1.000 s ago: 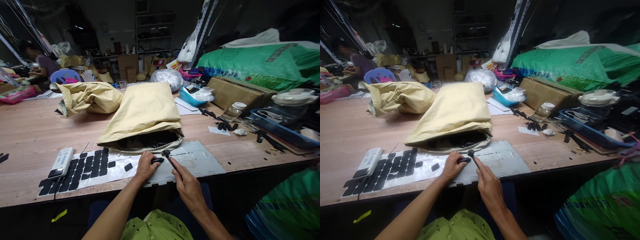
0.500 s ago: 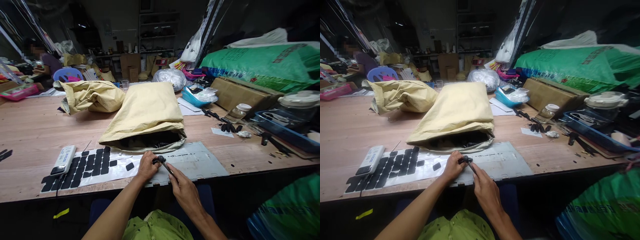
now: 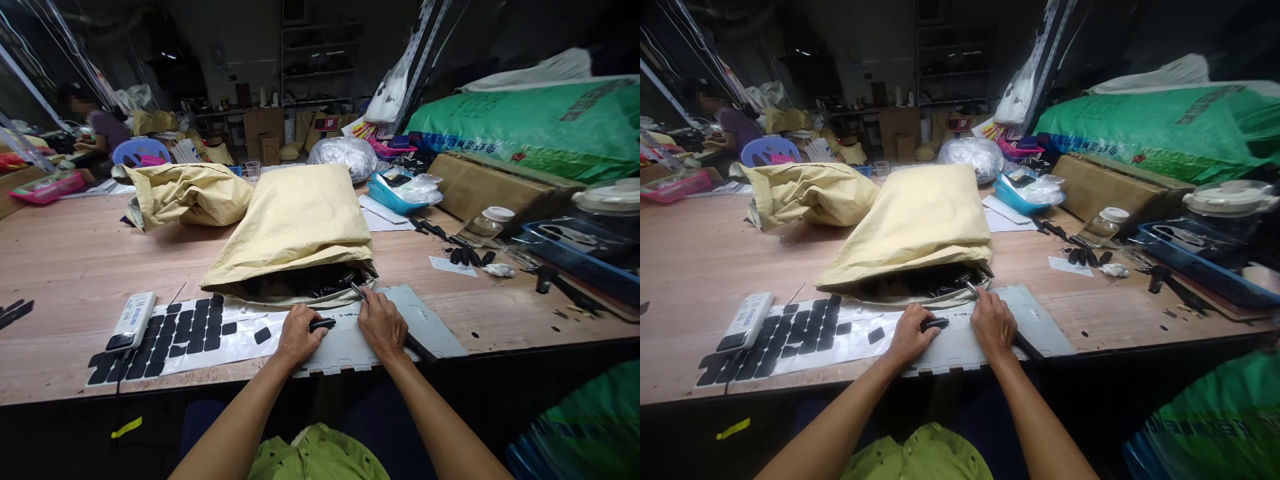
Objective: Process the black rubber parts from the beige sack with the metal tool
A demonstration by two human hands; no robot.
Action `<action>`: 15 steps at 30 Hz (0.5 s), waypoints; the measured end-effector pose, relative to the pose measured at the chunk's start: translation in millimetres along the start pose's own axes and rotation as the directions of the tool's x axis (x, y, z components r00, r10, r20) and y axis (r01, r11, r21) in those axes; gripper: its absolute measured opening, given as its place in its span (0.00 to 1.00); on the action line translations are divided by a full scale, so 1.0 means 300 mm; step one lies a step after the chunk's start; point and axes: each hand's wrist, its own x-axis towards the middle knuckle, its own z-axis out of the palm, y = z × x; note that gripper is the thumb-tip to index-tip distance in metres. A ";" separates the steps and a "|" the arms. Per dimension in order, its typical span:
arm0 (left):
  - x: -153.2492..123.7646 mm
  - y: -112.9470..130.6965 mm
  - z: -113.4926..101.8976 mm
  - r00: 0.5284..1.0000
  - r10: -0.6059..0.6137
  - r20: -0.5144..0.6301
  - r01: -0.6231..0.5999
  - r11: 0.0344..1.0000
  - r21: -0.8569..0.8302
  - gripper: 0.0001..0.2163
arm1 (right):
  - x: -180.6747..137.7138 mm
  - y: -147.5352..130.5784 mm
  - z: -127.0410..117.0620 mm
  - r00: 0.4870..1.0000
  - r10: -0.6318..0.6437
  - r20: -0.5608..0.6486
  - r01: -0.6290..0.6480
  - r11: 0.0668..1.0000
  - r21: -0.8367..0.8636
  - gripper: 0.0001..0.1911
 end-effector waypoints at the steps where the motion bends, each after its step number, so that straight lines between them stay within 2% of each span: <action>1: 0.001 0.003 -0.002 1.000 0.007 0.006 -0.007 1.000 0.007 0.05 | -0.002 -0.002 0.005 1.000 -0.004 -0.002 0.004 1.000 -0.026 0.18; 5: -0.065 0.060 -0.026 0.999 0.052 -0.001 -0.052 0.998 -0.036 0.06 | -0.005 -0.006 0.007 1.000 -0.010 0.010 0.011 0.996 -0.092 0.18; 7: -0.153 0.104 -0.043 0.987 0.141 0.082 -0.129 0.982 -0.134 0.10 | -0.004 -0.006 0.006 1.000 -0.014 0.010 0.015 0.994 -0.108 0.18; 8: -0.206 0.121 -0.048 0.963 0.208 0.172 -0.175 0.966 -0.189 0.12 | -0.003 -0.005 0.006 1.000 -0.017 0.007 0.018 0.993 -0.114 0.18; 9: -0.261 0.130 -0.049 0.916 0.277 0.289 -0.213 0.949 -0.233 0.14 | -0.003 -0.005 0.007 1.000 -0.020 0.003 0.021 0.993 -0.118 0.18; 11: -0.359 0.114 -0.036 0.808 0.315 0.498 -0.183 0.938 -0.295 0.16 | -0.003 -0.005 0.008 1.000 -0.028 -0.006 0.027 0.992 -0.120 0.18; 12: -0.397 0.087 -0.022 0.784 0.263 0.562 -0.107 0.949 -0.296 0.16 | -0.004 -0.005 0.009 0.999 -0.032 -0.008 0.031 0.992 -0.120 0.18; 13: -0.427 0.047 -0.003 0.782 0.168 0.600 0.001 0.962 -0.271 0.16 | -0.004 -0.006 0.009 0.999 -0.034 -0.009 0.033 0.992 -0.120 0.18; 15: -0.463 -0.055 0.041 0.790 -0.121 0.601 0.259 0.954 -0.148 0.16 | -0.004 -0.006 0.011 0.999 -0.034 -0.008 0.033 0.992 -0.121 0.18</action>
